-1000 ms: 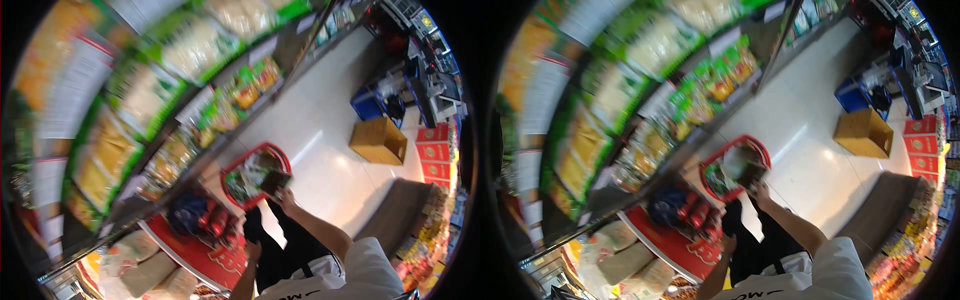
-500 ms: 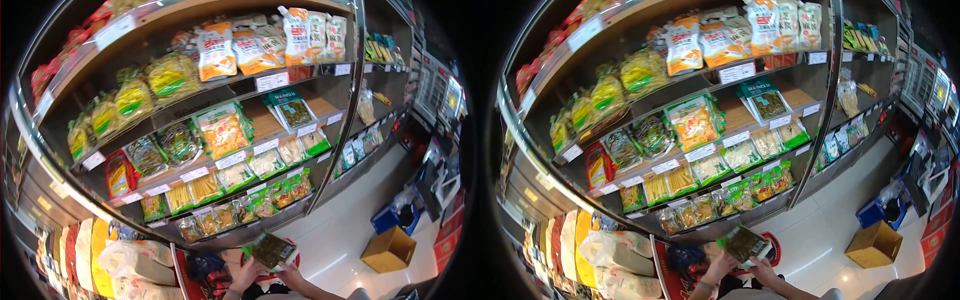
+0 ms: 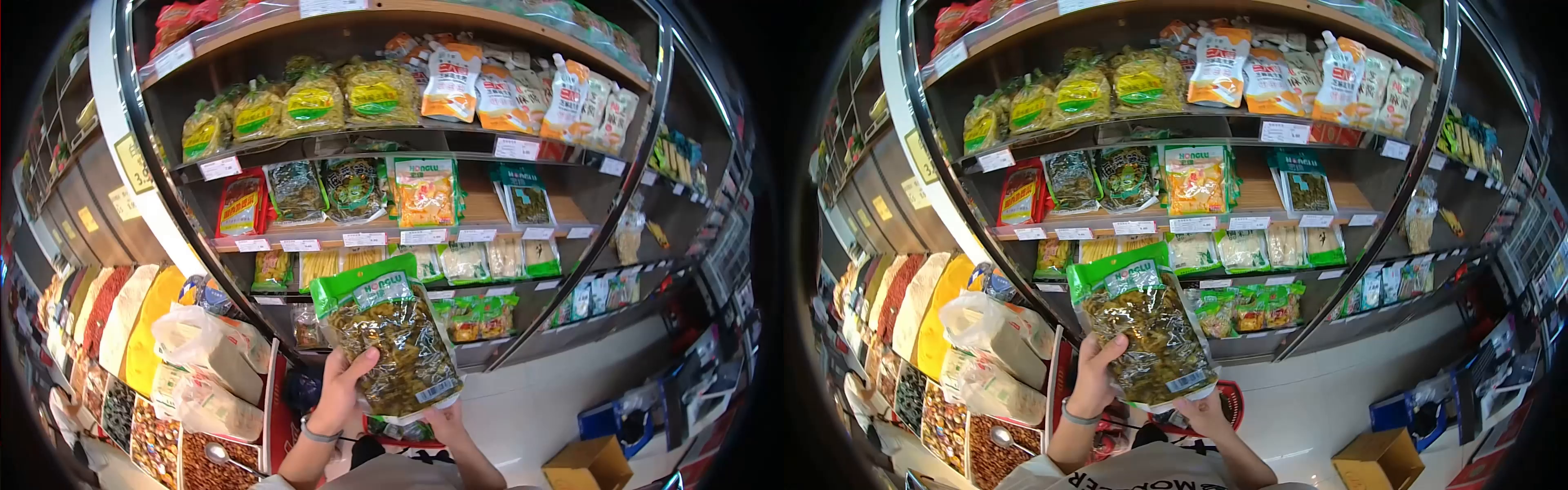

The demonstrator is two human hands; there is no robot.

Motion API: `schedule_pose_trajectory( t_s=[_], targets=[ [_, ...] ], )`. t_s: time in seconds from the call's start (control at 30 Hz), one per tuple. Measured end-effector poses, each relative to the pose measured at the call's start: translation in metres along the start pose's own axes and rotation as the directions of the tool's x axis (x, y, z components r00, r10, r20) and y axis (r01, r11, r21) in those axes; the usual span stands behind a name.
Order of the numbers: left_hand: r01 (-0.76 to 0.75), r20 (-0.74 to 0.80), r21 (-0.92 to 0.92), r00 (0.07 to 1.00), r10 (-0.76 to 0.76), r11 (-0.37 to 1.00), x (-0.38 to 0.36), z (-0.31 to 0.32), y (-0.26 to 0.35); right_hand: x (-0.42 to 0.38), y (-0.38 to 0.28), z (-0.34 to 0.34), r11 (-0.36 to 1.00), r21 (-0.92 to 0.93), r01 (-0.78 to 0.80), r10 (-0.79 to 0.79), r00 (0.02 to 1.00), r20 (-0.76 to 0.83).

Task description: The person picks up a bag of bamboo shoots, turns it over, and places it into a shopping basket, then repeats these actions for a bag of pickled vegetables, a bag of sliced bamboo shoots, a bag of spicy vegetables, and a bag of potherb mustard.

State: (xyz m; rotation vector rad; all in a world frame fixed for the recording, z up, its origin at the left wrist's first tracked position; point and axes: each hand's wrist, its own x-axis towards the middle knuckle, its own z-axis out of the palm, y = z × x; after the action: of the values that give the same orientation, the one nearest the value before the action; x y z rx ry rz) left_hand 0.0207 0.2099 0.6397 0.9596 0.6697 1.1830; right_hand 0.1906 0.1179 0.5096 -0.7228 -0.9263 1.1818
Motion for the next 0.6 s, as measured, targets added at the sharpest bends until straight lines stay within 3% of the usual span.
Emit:
schedule_pose_trajectory(
  t_s=[0.03, 0.1, 0.13, 0.27, 0.33, 0.43, 0.47, 0.5, 0.53, 0.57, 0.6],
  targets=[
    [-0.001, 0.026, -0.022, 1.0, 0.002, 1.0, -0.004, 0.003, 0.01, 0.0, -0.003, 0.006, 1.0, -0.01, -0.005, 0.005, 1.0, 0.013],
    [-0.013, 0.044, 0.047, 0.999, 0.011, 0.999, -0.014, 0.007, 0.028, 0.002, -0.006, 0.02, 0.989, 0.141, -0.048, 0.057, 0.997, -0.059],
    [-0.016, 0.033, 0.043, 0.999, 0.014, 0.999, -0.019, 0.007, 0.032, 0.0, 0.002, 0.02, 0.996, 0.071, -0.056, 0.063, 0.992, -0.107],
    [-0.071, 0.036, 0.123, 0.997, 0.067, 0.99, -0.037, 0.01, 0.044, -0.005, 0.012, 0.017, 0.97, 0.175, -0.167, 0.174, 0.984, -0.023],
    [-0.1, 0.015, 0.125, 0.995, 0.098, 0.987, -0.04, 0.009, 0.047, -0.007, 0.014, 0.022, 0.999, -0.033, -0.02, 0.02, 1.0, 0.022],
    [-0.112, 0.125, 0.092, 0.987, 0.1, 0.989, -0.038, 0.007, 0.045, -0.031, 0.021, 0.022, 0.985, -0.13, -0.11, 0.119, 0.991, 0.063],
    [-0.158, 0.071, 0.111, 0.986, 0.151, 0.981, -0.035, 0.016, 0.042, -0.038, 0.012, 0.015, 0.922, -0.385, 0.033, 0.033, 0.986, 0.162],
    [-0.202, 0.019, 0.132, 0.979, 0.202, 0.97, -0.033, 0.019, 0.039, -0.039, 0.001, 0.02, 0.922, -0.384, 0.047, 0.029, 0.981, 0.19],
    [-0.225, 0.08, 0.208, 0.974, 0.213, 0.952, -0.035, 0.016, 0.034, -0.032, -0.022, 0.036, 0.802, -0.486, 0.347, -0.28, 0.937, 0.208],
    [-0.221, 0.089, 0.191, 0.974, 0.207, 0.956, -0.039, 0.014, 0.028, -0.02, -0.048, 0.055, 0.577, -0.568, 0.587, -0.552, 0.793, 0.258],
    [-0.166, 0.144, 0.079, 0.978, 0.153, 0.983, -0.042, 0.014, 0.027, -0.011, -0.07, 0.065, 0.576, -0.569, 0.586, -0.554, 0.793, 0.256]
  ],
)
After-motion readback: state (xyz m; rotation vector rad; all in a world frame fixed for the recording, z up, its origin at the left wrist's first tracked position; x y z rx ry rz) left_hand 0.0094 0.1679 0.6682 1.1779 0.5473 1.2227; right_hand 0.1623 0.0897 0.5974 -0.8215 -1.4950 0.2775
